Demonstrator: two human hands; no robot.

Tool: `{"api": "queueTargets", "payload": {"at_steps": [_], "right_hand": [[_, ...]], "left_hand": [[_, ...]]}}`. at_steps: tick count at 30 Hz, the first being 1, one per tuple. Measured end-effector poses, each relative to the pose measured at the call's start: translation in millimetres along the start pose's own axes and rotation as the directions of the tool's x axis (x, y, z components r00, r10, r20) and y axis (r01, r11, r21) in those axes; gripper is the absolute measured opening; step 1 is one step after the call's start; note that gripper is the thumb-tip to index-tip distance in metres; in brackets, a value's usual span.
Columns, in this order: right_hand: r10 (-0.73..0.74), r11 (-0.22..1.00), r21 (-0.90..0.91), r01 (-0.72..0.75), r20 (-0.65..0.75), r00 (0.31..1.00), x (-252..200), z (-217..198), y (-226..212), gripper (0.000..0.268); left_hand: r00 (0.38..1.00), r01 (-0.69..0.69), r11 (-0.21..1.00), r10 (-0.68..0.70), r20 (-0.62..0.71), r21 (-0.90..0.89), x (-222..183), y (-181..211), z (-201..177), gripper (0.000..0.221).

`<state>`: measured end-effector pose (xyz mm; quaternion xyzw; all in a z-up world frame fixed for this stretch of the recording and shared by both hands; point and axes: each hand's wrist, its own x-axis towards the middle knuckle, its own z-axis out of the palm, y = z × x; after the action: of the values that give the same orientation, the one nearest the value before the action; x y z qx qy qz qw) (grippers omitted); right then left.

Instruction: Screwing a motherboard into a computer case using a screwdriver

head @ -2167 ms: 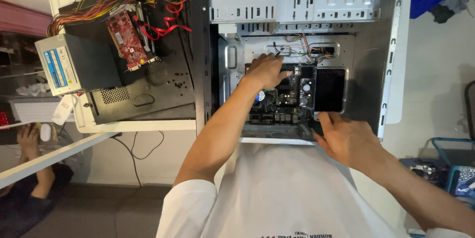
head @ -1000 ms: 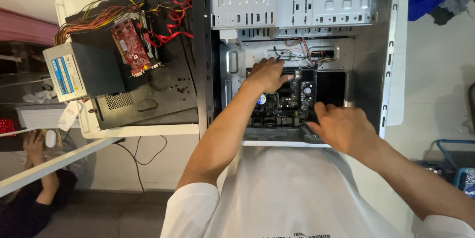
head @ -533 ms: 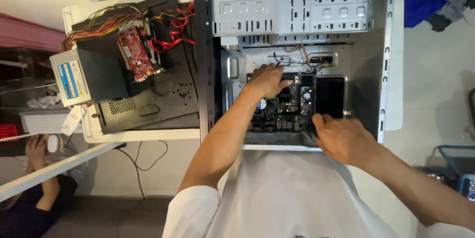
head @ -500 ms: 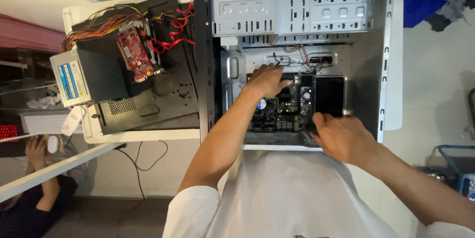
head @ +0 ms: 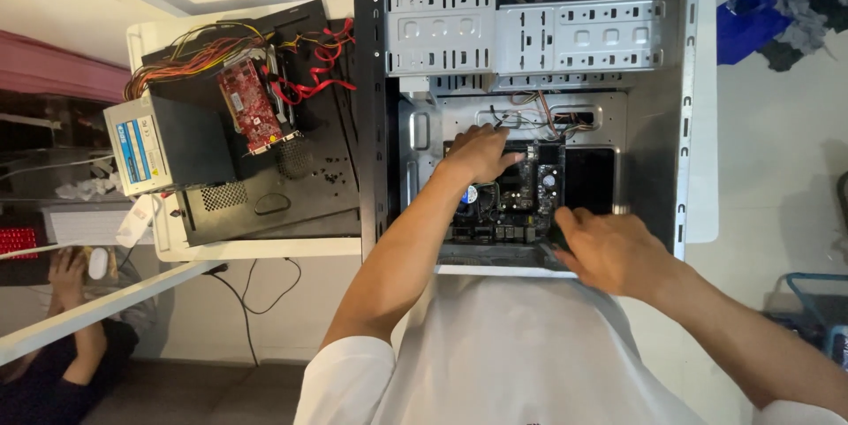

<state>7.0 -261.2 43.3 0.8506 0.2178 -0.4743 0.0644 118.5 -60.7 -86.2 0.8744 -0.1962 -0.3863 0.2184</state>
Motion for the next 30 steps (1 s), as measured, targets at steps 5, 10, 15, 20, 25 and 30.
{"api": "queueTargets", "payload": {"at_steps": [5,10,15,20,25,30], "right_hand": [[0.069,0.997,-0.019,-0.07,-0.028,0.997,3.0,-3.5,3.1,0.041],[0.018,1.0,0.006,-0.018,-0.038,0.999,0.7,0.7,3.4,0.046],[0.052,0.998,-0.036,-0.052,-0.004,0.999,3.0,-2.0,5.1,0.049],[-0.026,1.0,-0.01,0.027,0.019,0.999,0.9,-1.5,3.8,0.051],[0.04,0.998,-0.047,-0.039,0.023,0.999,0.2,-6.1,3.4,0.049],[0.019,0.999,-0.037,-0.018,0.042,0.999,-2.2,-6.7,-3.4,0.042]], "left_hand": [[1.0,0.005,1.0,-0.005,0.007,0.01,0.5,-1.2,1.0,0.069],[1.0,0.004,1.0,-0.004,0.007,0.028,5.5,-3.9,7.0,0.069],[1.0,-0.007,1.0,0.007,0.017,0.0,2.7,-1.6,5.6,0.072],[1.0,-0.017,0.999,0.017,0.007,-0.027,4.7,-3.6,5.1,0.072],[1.0,-0.02,0.999,0.02,0.01,-0.025,11.3,-12.7,10.3,0.074],[1.0,-0.007,0.999,0.008,0.025,-0.034,10.8,-9.6,6.5,0.082]]}}
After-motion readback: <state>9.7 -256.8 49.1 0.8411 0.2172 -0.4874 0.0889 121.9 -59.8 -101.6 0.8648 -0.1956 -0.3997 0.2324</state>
